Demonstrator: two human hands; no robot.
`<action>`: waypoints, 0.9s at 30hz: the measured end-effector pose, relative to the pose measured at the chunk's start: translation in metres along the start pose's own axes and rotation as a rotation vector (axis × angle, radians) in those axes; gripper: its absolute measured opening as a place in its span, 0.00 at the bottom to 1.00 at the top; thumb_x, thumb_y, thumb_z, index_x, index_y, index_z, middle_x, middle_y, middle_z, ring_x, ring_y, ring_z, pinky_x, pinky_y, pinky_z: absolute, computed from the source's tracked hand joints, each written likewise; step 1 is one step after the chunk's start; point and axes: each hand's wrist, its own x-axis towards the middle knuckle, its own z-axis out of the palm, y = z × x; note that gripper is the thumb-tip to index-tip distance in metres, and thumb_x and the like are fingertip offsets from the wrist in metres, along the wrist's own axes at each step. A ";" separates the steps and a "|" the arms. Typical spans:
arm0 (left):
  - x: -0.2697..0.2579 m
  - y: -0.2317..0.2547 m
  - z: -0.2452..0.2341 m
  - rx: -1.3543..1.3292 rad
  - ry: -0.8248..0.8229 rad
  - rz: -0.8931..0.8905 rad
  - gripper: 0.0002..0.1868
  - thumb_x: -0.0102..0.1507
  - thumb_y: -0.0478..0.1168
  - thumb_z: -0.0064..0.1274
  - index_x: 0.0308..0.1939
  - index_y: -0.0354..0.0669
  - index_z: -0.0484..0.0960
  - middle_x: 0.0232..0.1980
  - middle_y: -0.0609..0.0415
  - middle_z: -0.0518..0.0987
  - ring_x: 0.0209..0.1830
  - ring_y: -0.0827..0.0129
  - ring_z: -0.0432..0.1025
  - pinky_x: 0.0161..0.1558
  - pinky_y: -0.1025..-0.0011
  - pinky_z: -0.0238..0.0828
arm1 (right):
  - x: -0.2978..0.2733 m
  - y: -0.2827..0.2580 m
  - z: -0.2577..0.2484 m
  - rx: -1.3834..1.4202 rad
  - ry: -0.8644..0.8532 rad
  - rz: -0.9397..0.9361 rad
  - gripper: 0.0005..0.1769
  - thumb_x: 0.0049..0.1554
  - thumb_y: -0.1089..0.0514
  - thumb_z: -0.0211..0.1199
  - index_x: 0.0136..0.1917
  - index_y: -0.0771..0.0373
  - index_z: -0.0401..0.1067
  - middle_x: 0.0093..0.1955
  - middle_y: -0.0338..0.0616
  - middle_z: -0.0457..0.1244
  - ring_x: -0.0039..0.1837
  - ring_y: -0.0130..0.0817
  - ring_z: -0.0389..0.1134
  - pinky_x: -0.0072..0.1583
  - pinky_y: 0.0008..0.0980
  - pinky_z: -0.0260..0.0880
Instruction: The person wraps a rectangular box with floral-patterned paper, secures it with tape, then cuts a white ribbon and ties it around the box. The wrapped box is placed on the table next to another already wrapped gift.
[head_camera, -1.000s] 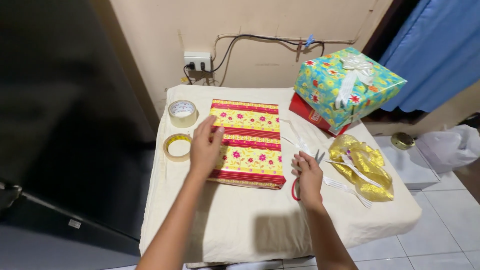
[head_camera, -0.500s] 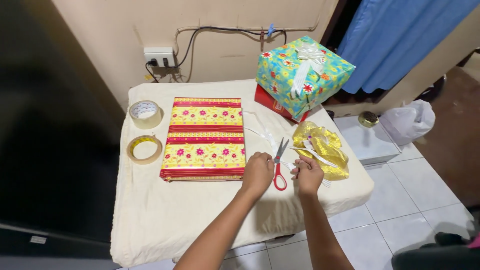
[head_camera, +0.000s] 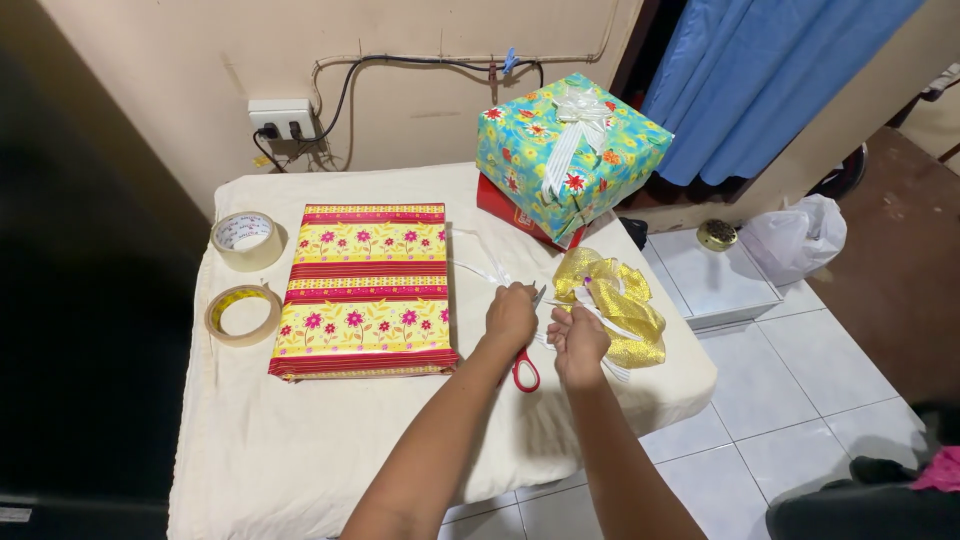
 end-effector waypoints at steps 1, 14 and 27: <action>-0.001 0.001 0.003 -0.027 0.016 0.010 0.19 0.59 0.29 0.50 0.53 0.46 0.84 0.55 0.49 0.78 0.57 0.50 0.70 0.56 0.57 0.70 | 0.004 -0.002 0.003 0.008 0.033 0.003 0.16 0.64 0.59 0.53 0.62 0.69 0.64 0.42 0.53 0.68 0.31 0.34 0.64 0.33 0.32 0.64; 0.033 0.046 -0.046 -0.417 0.225 0.300 0.12 0.60 0.41 0.61 0.48 0.49 0.87 0.52 0.56 0.84 0.54 0.57 0.73 0.57 0.64 0.70 | -0.060 -0.155 0.076 -0.574 -0.272 -0.632 0.09 0.59 0.60 0.64 0.42 0.68 0.77 0.30 0.38 0.65 0.28 0.19 0.58 0.31 0.23 0.54; 0.048 0.068 -0.144 -0.922 -0.038 0.256 0.15 0.66 0.47 0.57 0.47 0.39 0.87 0.37 0.58 0.85 0.37 0.80 0.76 0.42 0.77 0.75 | -0.125 -0.294 0.164 -0.450 -0.432 -0.643 0.09 0.58 0.62 0.63 0.37 0.67 0.72 0.29 0.38 0.62 0.22 0.21 0.53 0.25 0.26 0.45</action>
